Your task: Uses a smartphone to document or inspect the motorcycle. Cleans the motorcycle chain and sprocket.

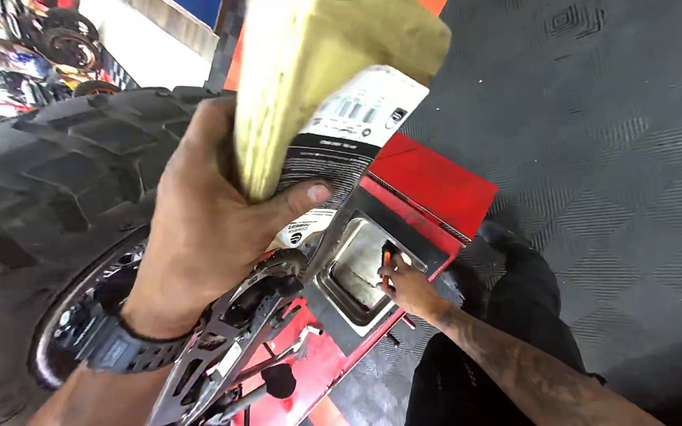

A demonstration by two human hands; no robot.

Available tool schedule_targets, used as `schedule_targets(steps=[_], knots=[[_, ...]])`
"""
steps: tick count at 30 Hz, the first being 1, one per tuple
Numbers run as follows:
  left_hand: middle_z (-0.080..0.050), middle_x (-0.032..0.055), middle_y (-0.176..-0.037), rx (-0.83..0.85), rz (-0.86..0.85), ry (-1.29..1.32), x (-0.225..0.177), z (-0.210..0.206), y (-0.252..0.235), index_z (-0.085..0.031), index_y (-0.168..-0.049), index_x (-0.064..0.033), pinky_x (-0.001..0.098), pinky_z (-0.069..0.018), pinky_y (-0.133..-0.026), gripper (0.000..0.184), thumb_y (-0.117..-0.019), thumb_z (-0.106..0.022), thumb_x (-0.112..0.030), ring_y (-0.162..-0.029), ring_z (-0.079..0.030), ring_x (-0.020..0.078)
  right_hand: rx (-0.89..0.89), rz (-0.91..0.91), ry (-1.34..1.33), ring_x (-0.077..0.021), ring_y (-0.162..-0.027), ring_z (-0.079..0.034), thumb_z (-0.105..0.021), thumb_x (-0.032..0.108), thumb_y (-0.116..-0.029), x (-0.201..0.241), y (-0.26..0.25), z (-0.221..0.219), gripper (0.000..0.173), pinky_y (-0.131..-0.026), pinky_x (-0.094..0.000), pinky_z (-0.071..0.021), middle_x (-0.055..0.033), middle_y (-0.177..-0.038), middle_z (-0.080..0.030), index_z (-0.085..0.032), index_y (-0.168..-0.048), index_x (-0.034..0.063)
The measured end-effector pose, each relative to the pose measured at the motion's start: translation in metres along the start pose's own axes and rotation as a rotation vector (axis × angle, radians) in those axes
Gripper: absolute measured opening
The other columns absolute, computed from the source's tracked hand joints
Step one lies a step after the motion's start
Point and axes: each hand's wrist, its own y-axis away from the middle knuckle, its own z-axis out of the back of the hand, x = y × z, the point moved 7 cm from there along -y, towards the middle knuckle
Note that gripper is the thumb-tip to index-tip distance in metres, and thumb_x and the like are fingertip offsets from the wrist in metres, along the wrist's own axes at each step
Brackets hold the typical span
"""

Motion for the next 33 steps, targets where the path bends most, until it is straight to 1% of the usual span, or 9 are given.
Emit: schedule_targets(steps=[6,8,10,15,18,22,25,28,33], knots=[[-0.067,0.0004,-0.122,-0.115,-0.123,0.174,0.012,0.019,0.016,-0.045,-0.141,-0.0106,0.0339,-0.0606,-0.097,0.075,-0.0819,-0.086,-0.032,-0.111,-0.068,0.0152,-0.058,-0.005,0.1,-0.0289,-0.086,-0.071,-0.063,0.036,-0.1002,-0.002,-0.017,0.006,0.026,-0.072,-0.0504,-0.0604,-0.01,-0.115,-0.068,-0.07,-0.119,0.0198],[-0.067,0.0045,-0.124,-0.147,-0.104,0.271,0.019,0.024,0.023,-0.043,-0.144,-0.007,0.038,-0.0603,-0.098,0.079,-0.0815,-0.087,-0.028,-0.113,-0.068,0.0198,-0.336,0.016,-0.168,-0.0237,-0.083,-0.072,-0.06,0.039,-0.1031,0.015,-0.008,0.045,0.03,-0.074,-0.0483,-0.0607,-0.0062,-0.104,-0.073,-0.072,-0.112,0.0134],[-0.067,0.0087,-0.124,-0.187,-0.09,0.308,0.03,0.03,0.028,-0.043,-0.143,-0.0035,0.0419,-0.0603,-0.097,0.08,-0.0807,-0.088,-0.025,-0.112,-0.068,0.024,-0.532,0.019,-0.543,-0.0172,-0.068,-0.068,-0.055,0.037,-0.1056,0.054,0.002,0.09,0.029,-0.063,-0.0417,-0.0598,-0.0024,-0.087,-0.071,-0.069,-0.113,0.0123],[-0.068,0.0111,-0.122,-0.274,-0.105,0.259,0.041,0.036,0.037,-0.045,-0.14,-0.0013,0.0452,-0.0595,-0.098,0.078,-0.0799,-0.088,-0.026,-0.111,-0.069,0.0269,-0.598,0.196,-1.055,-0.0121,-0.058,-0.06,-0.057,0.035,-0.1057,0.17,-0.002,0.137,0.023,-0.051,-0.0331,-0.0549,0.0009,-0.079,-0.066,-0.067,-0.11,0.0146],[-0.067,0.0116,-0.122,-0.283,-0.11,0.224,0.038,0.033,0.035,-0.044,-0.139,-0.0023,0.0475,-0.0591,-0.099,0.081,-0.0771,-0.09,-0.028,-0.111,-0.068,0.0283,-0.518,0.21,-1.079,-0.0087,-0.064,-0.06,-0.07,0.027,-0.0985,0.184,-0.013,0.144,0.015,-0.055,-0.0281,-0.0548,0.0026,-0.085,-0.066,-0.07,-0.107,0.015],[-0.067,0.0114,-0.121,-0.28,-0.104,0.198,0.035,0.03,0.039,-0.046,-0.139,-0.0019,0.047,-0.0599,-0.097,0.08,-0.077,-0.09,-0.029,-0.11,-0.069,0.0279,-0.365,0.383,-1.092,-0.0132,-0.093,-0.065,-0.065,0.019,-0.1006,0.181,-0.024,0.157,0.013,-0.078,-0.0317,-0.0597,-0.0037,-0.111,-0.066,-0.073,-0.105,0.0095],[-0.067,0.0113,-0.119,-0.281,-0.087,0.199,0.033,0.032,0.043,-0.046,-0.138,-0.0022,0.0464,-0.0601,-0.095,0.081,-0.0759,-0.091,-0.03,-0.108,-0.069,0.0276,-0.474,0.337,-1.017,-0.0122,-0.069,-0.067,-0.062,0.028,-0.1037,0.163,-0.039,0.145,0.021,-0.062,-0.0331,-0.0609,-0.002,-0.083,-0.07,-0.07,-0.102,0.0089],[-0.069,0.0093,-0.117,-0.297,-0.085,0.226,0.025,0.034,0.045,-0.051,-0.134,-0.0029,0.0437,-0.0603,-0.095,0.076,-0.0756,-0.091,-0.028,-0.106,-0.07,0.0249,-0.532,0.179,-0.986,-0.0144,-0.067,-0.066,-0.058,0.039,-0.1048,0.159,-0.038,0.144,0.03,-0.061,-0.0372,-0.0594,-0.0023,-0.08,-0.068,-0.069,-0.102,0.0116],[-0.07,0.0073,-0.114,-0.359,-0.08,0.306,0.033,0.045,0.056,-0.052,-0.132,-0.0036,0.0418,-0.0594,-0.095,0.071,-0.0771,-0.09,-0.027,-0.105,-0.069,0.0224,-0.515,0.183,-0.938,-0.0129,-0.062,-0.064,-0.058,0.036,-0.1053,0.163,-0.026,0.138,0.026,-0.055,-0.0355,-0.0576,-0.0012,-0.077,-0.067,-0.069,-0.107,0.0127]])
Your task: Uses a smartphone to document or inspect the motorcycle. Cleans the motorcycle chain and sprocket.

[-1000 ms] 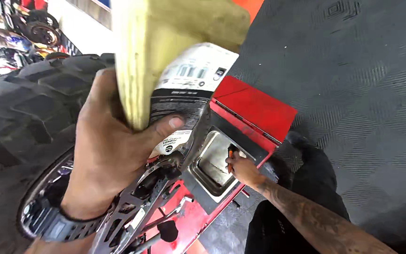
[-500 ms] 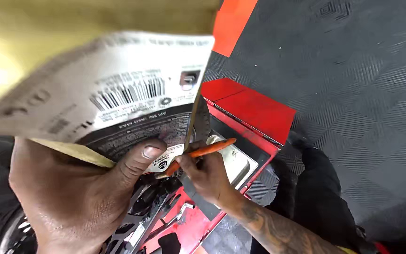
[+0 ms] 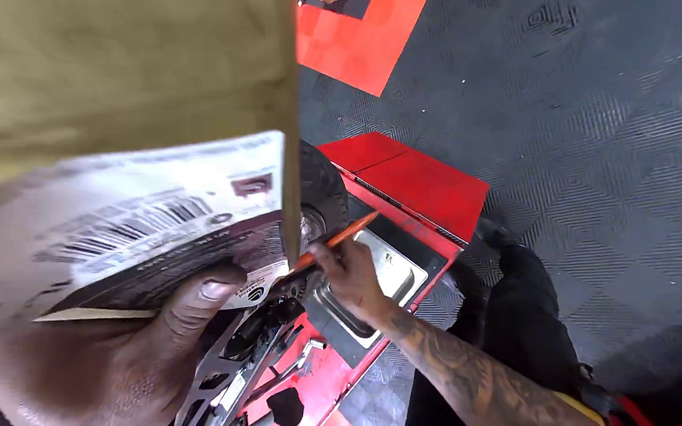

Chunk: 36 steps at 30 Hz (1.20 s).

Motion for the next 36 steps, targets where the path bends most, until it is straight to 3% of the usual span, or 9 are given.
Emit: schedule_targets(steps=[2,5,9,16,20,24,27,32,36], knots=[[-0.069,0.0057,-0.113,-0.009,-0.01,0.008,-0.002,0.003,0.003,-0.052,-0.131,-0.0041,0.0409,-0.0587,-0.094,0.066,-0.0796,-0.088,-0.025,-0.104,-0.069,0.021,-0.031,-0.027,-0.02,-0.014,-0.061,-0.064,-0.058,0.037,-0.1049,0.002,0.0,0.004,0.027,-0.054,-0.037,-0.058,-0.0022,-0.077,-0.067,-0.068,-0.105,0.0117],[-0.07,0.0051,-0.112,-0.02,0.014,-0.004,-0.012,0.0,0.009,-0.052,-0.132,-0.0055,0.0421,-0.0606,-0.093,0.062,-0.0824,-0.086,-0.023,-0.103,-0.07,0.0218,-0.015,0.133,-0.086,-0.0093,-0.079,-0.07,-0.066,0.024,-0.1015,0.03,0.009,-0.013,0.016,-0.071,-0.0345,-0.0628,0.0008,-0.092,-0.072,-0.071,-0.107,0.0102],[-0.07,0.0047,-0.112,-0.038,-0.02,0.013,-0.019,0.007,0.007,-0.051,-0.132,-0.0064,0.0417,-0.0611,-0.091,0.063,-0.0822,-0.086,-0.024,-0.102,-0.071,0.0218,-0.086,0.0,0.023,-0.0128,-0.067,-0.067,-0.059,0.036,-0.1043,-0.019,0.002,0.005,0.025,-0.061,-0.0382,-0.0603,-0.0005,-0.08,-0.07,-0.07,-0.103,0.0128],[-0.069,0.0012,-0.109,-0.102,-0.041,-0.019,-0.012,0.01,0.014,-0.051,-0.128,-0.0019,0.0358,-0.0574,-0.095,0.062,-0.0825,-0.085,-0.028,-0.103,-0.068,0.0149,-0.119,-0.02,-0.074,-0.0117,-0.069,-0.069,-0.061,0.032,-0.1039,-0.037,0.014,0.004,0.021,-0.064,-0.0358,-0.062,0.0006,-0.082,-0.071,-0.071,-0.104,0.0131],[-0.07,-0.0059,-0.105,-0.087,-0.025,0.001,-0.011,0.001,0.022,-0.057,-0.12,-0.0094,0.03,-0.057,-0.094,0.049,-0.0834,-0.084,-0.029,-0.101,-0.068,0.0089,-0.137,0.099,-0.244,-0.0132,-0.09,-0.071,-0.064,0.018,-0.102,0.005,0.031,-0.012,0.015,-0.081,-0.0367,-0.0631,-0.003,-0.102,-0.074,-0.073,-0.106,0.0065],[-0.07,-0.0083,-0.101,-0.105,-0.023,0.008,-0.014,0.006,0.023,-0.057,-0.116,-0.0092,0.028,-0.0567,-0.093,0.047,-0.0832,-0.085,-0.029,-0.1,-0.068,0.0069,-0.172,-0.034,-0.2,-0.0126,-0.072,-0.07,-0.061,0.026,-0.1043,-0.027,0.025,0.0,0.019,-0.066,-0.0357,-0.0626,-0.0007,-0.084,-0.073,-0.071,-0.103,0.0108],[-0.069,-0.0053,-0.101,-0.117,-0.035,0.018,-0.011,0.005,0.026,-0.056,-0.115,-0.0058,0.0298,-0.0563,-0.094,0.043,-0.0854,-0.081,-0.024,-0.099,-0.067,0.0087,-0.101,0.056,-0.21,-0.0111,-0.079,-0.07,-0.063,0.025,-0.1034,0.014,0.02,-0.016,0.018,-0.073,-0.0366,-0.0625,-0.0003,-0.09,-0.073,-0.072,-0.106,0.0105],[-0.072,-0.0061,-0.096,-0.135,-0.04,0.085,-0.038,-0.003,0.024,-0.059,-0.11,-0.0074,0.0278,-0.0596,-0.089,0.029,-0.0869,-0.077,-0.01,-0.096,-0.07,0.0074,-0.109,-0.094,-0.139,-0.0131,-0.072,-0.071,-0.061,0.034,-0.1032,-0.025,0.001,0.0,0.026,-0.07,-0.0383,-0.0635,-0.0017,-0.083,-0.073,-0.071,-0.103,0.0103],[-0.07,-0.0001,-0.106,-0.17,-0.013,0.063,-0.027,0.002,0.027,-0.05,-0.123,-0.002,0.0342,-0.059,-0.094,0.048,-0.086,-0.079,-0.015,-0.102,-0.069,0.0132,-0.005,-0.088,-0.146,-0.0142,-0.073,-0.071,-0.059,0.039,-0.1043,0.001,-0.001,-0.018,0.029,-0.07,-0.0404,-0.0632,-0.0025,-0.085,-0.072,-0.071,-0.106,0.012]])
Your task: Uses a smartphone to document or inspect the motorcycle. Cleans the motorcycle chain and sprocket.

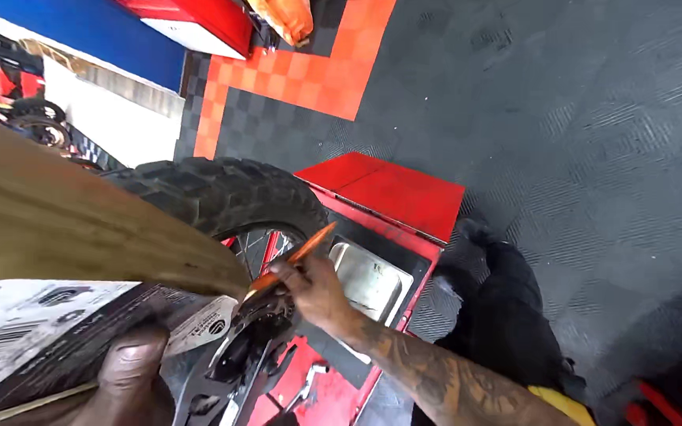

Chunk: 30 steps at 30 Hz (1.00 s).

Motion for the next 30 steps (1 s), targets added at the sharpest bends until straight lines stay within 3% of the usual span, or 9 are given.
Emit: schedule_targets(steps=[3,6,10,14,16,19,23,27,30], knots=[[-0.067,0.0052,-0.113,-0.033,-0.012,-0.016,0.008,0.006,-0.005,-0.041,-0.131,0.0036,0.038,-0.0587,-0.096,0.065,-0.0854,-0.081,-0.022,-0.107,-0.068,0.0168,-0.049,-0.062,0.086,-0.0171,-0.07,-0.071,-0.059,0.044,-0.1027,-0.027,-0.017,0.019,0.036,-0.068,-0.0447,-0.0626,-0.0044,-0.079,-0.071,-0.07,-0.1,0.0103],[-0.066,0.0019,-0.11,-0.052,0.008,0.002,0.016,0.005,-0.007,-0.043,-0.128,0.0029,0.035,-0.0571,-0.097,0.063,-0.0855,-0.08,-0.025,-0.106,-0.067,0.0137,0.072,-0.004,0.043,-0.0154,-0.075,-0.072,-0.061,0.037,-0.1035,0.018,-0.017,-0.003,0.03,-0.073,-0.0411,-0.0644,-0.0041,-0.085,-0.073,-0.07,-0.107,0.0089],[-0.072,-0.0039,-0.095,-0.046,0.017,0.087,-0.002,0.006,-0.006,-0.057,-0.108,-0.0058,0.031,-0.0597,-0.091,0.02,-0.0901,-0.066,-0.002,-0.095,-0.071,0.0098,0.083,0.037,0.289,-0.0193,-0.07,-0.068,-0.06,0.045,-0.1021,-0.003,-0.035,0.012,0.037,-0.066,-0.047,-0.0588,-0.0054,-0.076,-0.068,-0.07,-0.098,0.0095],[-0.073,-0.0034,-0.094,-0.001,-0.007,0.122,-0.007,0.002,-0.005,-0.061,-0.106,-0.0064,0.0317,-0.0588,-0.092,0.015,-0.0929,-0.067,-0.003,-0.095,-0.071,0.0102,0.137,0.033,0.095,-0.0151,-0.074,-0.07,-0.062,0.037,-0.1028,0.027,-0.027,-0.008,0.031,-0.072,-0.041,-0.0618,-0.0046,-0.082,-0.071,-0.07,-0.103,0.0081],[-0.073,-0.0039,-0.093,-0.027,0.002,0.113,-0.006,0.003,-0.006,-0.059,-0.106,-0.0054,0.0303,-0.0596,-0.091,0.019,-0.0905,-0.068,-0.002,-0.094,-0.071,0.0095,0.139,0.017,0.087,-0.0161,-0.075,-0.07,-0.059,0.038,-0.1041,0.015,-0.02,-0.009,0.032,-0.072,-0.0417,-0.061,-0.0056,-0.084,-0.071,-0.07,-0.108,0.0088],[-0.071,-0.006,-0.097,-0.037,-0.005,0.119,-0.005,0.002,-0.006,-0.054,-0.114,-0.0049,0.0283,-0.0593,-0.092,0.036,-0.0884,-0.078,-0.011,-0.097,-0.071,0.0075,-0.02,-0.039,0.135,-0.0135,-0.075,-0.071,-0.06,0.041,-0.1029,-0.03,-0.016,0.022,0.033,-0.073,-0.0404,-0.0612,-0.0018,-0.08,-0.072,-0.072,-0.098,0.0114],[-0.071,-0.0026,-0.104,-0.065,-0.019,0.074,0.007,0.003,0.002,-0.049,-0.122,-0.0017,0.0305,-0.0587,-0.095,0.05,-0.086,-0.082,-0.015,-0.103,-0.07,0.0104,-0.088,0.072,-0.164,-0.0131,-0.079,-0.072,-0.061,0.025,-0.1044,0.003,0.011,0.0,0.02,-0.074,-0.0369,-0.0632,-0.002,-0.09,-0.074,-0.073,-0.105,0.0091],[-0.067,0.0142,-0.114,-0.053,-0.13,-0.044,0.006,0.007,0.002,-0.04,-0.131,0.0086,0.0414,-0.0561,-0.098,0.066,-0.0903,-0.079,-0.025,-0.109,-0.068,0.0238,-0.211,-0.139,-0.218,-0.0176,-0.072,-0.074,-0.06,0.027,-0.1047,-0.061,0.021,0.025,0.024,-0.068,-0.0367,-0.0651,-0.006,-0.084,-0.075,-0.07,-0.103,0.0054],[-0.069,0.0132,-0.111,-0.024,-0.158,-0.015,0.006,-0.003,0.002,-0.043,-0.128,0.0067,0.0422,-0.0574,-0.095,0.06,-0.0908,-0.079,-0.024,-0.105,-0.069,0.0235,-0.197,-0.082,-0.395,-0.0221,-0.075,-0.073,-0.058,0.021,-0.1054,-0.023,0.019,0.015,0.023,-0.07,-0.0398,-0.0649,-0.0123,-0.089,-0.073,-0.068,-0.108,0.0001]])
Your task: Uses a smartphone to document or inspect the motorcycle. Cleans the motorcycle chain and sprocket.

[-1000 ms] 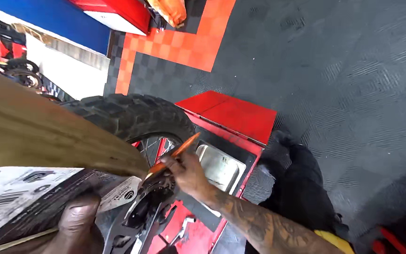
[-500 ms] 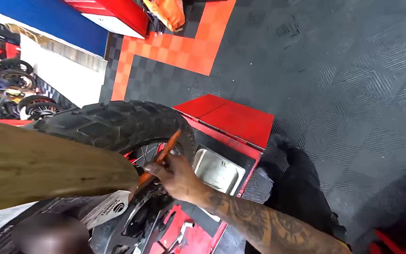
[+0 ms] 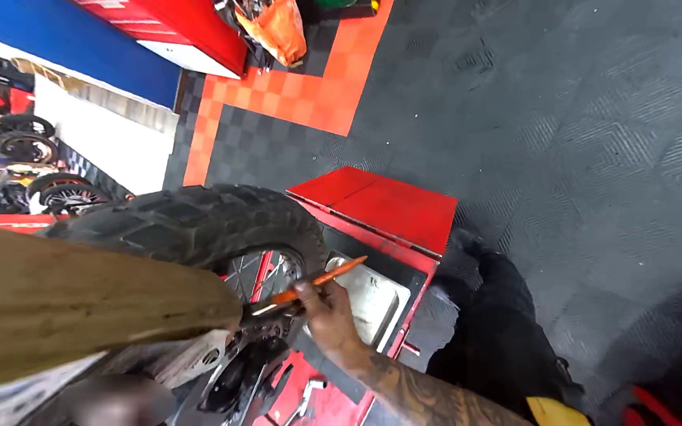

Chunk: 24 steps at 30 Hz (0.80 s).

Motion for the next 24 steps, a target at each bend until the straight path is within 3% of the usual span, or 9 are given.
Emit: schedule_targets(steps=[5,7,10,13,15,18,20,22,24], knots=[[-0.069,0.0144,-0.109,-0.01,0.004,-0.022,-0.001,0.001,0.007,-0.044,-0.126,0.0087,0.0408,-0.0585,-0.094,0.06,-0.0901,-0.079,-0.023,-0.104,-0.07,0.0238,-0.099,-0.1,0.113,-0.0193,-0.071,-0.074,-0.06,0.027,-0.1047,-0.044,0.006,0.032,0.026,-0.068,-0.0377,-0.0654,-0.0081,-0.083,-0.075,-0.07,-0.103,0.0033],[-0.071,0.0082,-0.109,-0.002,0.013,-0.05,-0.002,-0.007,0.007,-0.044,-0.126,0.0043,0.0368,-0.0583,-0.095,0.059,-0.0906,-0.079,-0.027,-0.105,-0.071,0.0182,-0.076,-0.109,-0.048,-0.0233,-0.075,-0.074,-0.061,0.02,-0.104,-0.026,0.003,0.02,0.024,-0.071,-0.04,-0.0654,-0.0137,-0.088,-0.075,-0.067,-0.108,-0.0023],[-0.071,0.0086,-0.105,-0.012,0.045,-0.062,-0.003,-0.008,0.01,-0.045,-0.123,0.0054,0.0361,-0.0585,-0.094,0.058,-0.0891,-0.08,-0.026,-0.103,-0.071,0.0178,-0.051,-0.085,-0.166,-0.0262,-0.084,-0.074,-0.062,0.013,-0.1026,-0.024,0.024,0.01,0.021,-0.077,-0.0423,-0.0651,-0.0166,-0.1,-0.074,-0.068,-0.112,-0.0045],[-0.069,0.0139,-0.11,0.01,0.037,-0.019,0.007,-0.001,0.012,-0.044,-0.126,0.0066,0.0419,-0.0579,-0.095,0.061,-0.0892,-0.081,-0.025,-0.106,-0.07,0.0239,-0.163,-0.155,-0.009,-0.0226,-0.078,-0.075,-0.064,0.019,-0.1022,-0.058,0.023,0.047,0.021,-0.073,-0.0387,-0.0659,-0.012,-0.091,-0.076,-0.069,-0.107,-0.0007],[-0.068,0.0155,-0.114,0.054,0.027,0.019,0.016,0.002,0.013,-0.042,-0.131,0.006,0.0449,-0.0571,-0.096,0.064,-0.0901,-0.08,-0.025,-0.108,-0.069,0.0264,-0.146,-0.125,-0.12,-0.026,-0.08,-0.075,-0.063,0.016,-0.1025,-0.039,0.021,0.032,0.022,-0.075,-0.0416,-0.0656,-0.0162,-0.094,-0.075,-0.069,-0.109,-0.0034],[-0.071,0.0003,-0.106,0.055,0.114,0.085,0.014,0.0,0.02,-0.051,-0.123,-0.002,0.034,-0.0586,-0.095,0.046,-0.0884,-0.079,-0.015,-0.103,-0.07,0.0137,-0.044,0.024,-0.133,-0.0242,-0.082,-0.073,-0.063,0.015,-0.1022,-0.023,0.036,0.006,0.02,-0.077,-0.0414,-0.0646,-0.0147,-0.1,-0.074,-0.071,-0.112,-0.0017],[-0.071,-0.0037,-0.101,0.05,0.134,0.121,0.014,-0.008,0.018,-0.053,-0.117,-0.0016,0.0306,-0.0584,-0.094,0.034,-0.0894,-0.072,-0.006,-0.1,-0.07,0.0095,-0.122,0.027,0.046,-0.0196,-0.08,-0.075,-0.065,0.019,-0.1015,-0.042,0.024,0.031,0.019,-0.075,-0.0381,-0.066,-0.0083,-0.092,-0.076,-0.073,-0.106,0.0028],[-0.069,-0.0015,-0.104,0.097,0.126,0.069,0.015,0.001,0.024,-0.052,-0.121,-0.0006,0.0347,-0.0569,-0.097,0.042,-0.09,-0.075,-0.017,-0.102,-0.068,0.0118,-0.191,-0.046,0.083,-0.0184,-0.076,-0.075,-0.065,0.024,-0.1015,-0.053,0.032,0.038,0.021,-0.074,-0.0373,-0.066,-0.0067,-0.086,-0.076,-0.072,-0.102,0.0048],[-0.067,0.002,-0.111,0.101,0.078,0.062,0.026,0.007,0.023,-0.048,-0.127,-0.0009,0.0391,-0.0558,-0.098,0.054,-0.0892,-0.077,-0.026,-0.106,-0.067,0.0157,-0.135,0.051,-0.065,-0.0233,-0.078,-0.074,-0.062,0.022,-0.104,-0.03,0.036,0.017,0.022,-0.074,-0.0411,-0.0654,-0.0119,-0.092,-0.075,-0.07,-0.11,0.0028]])
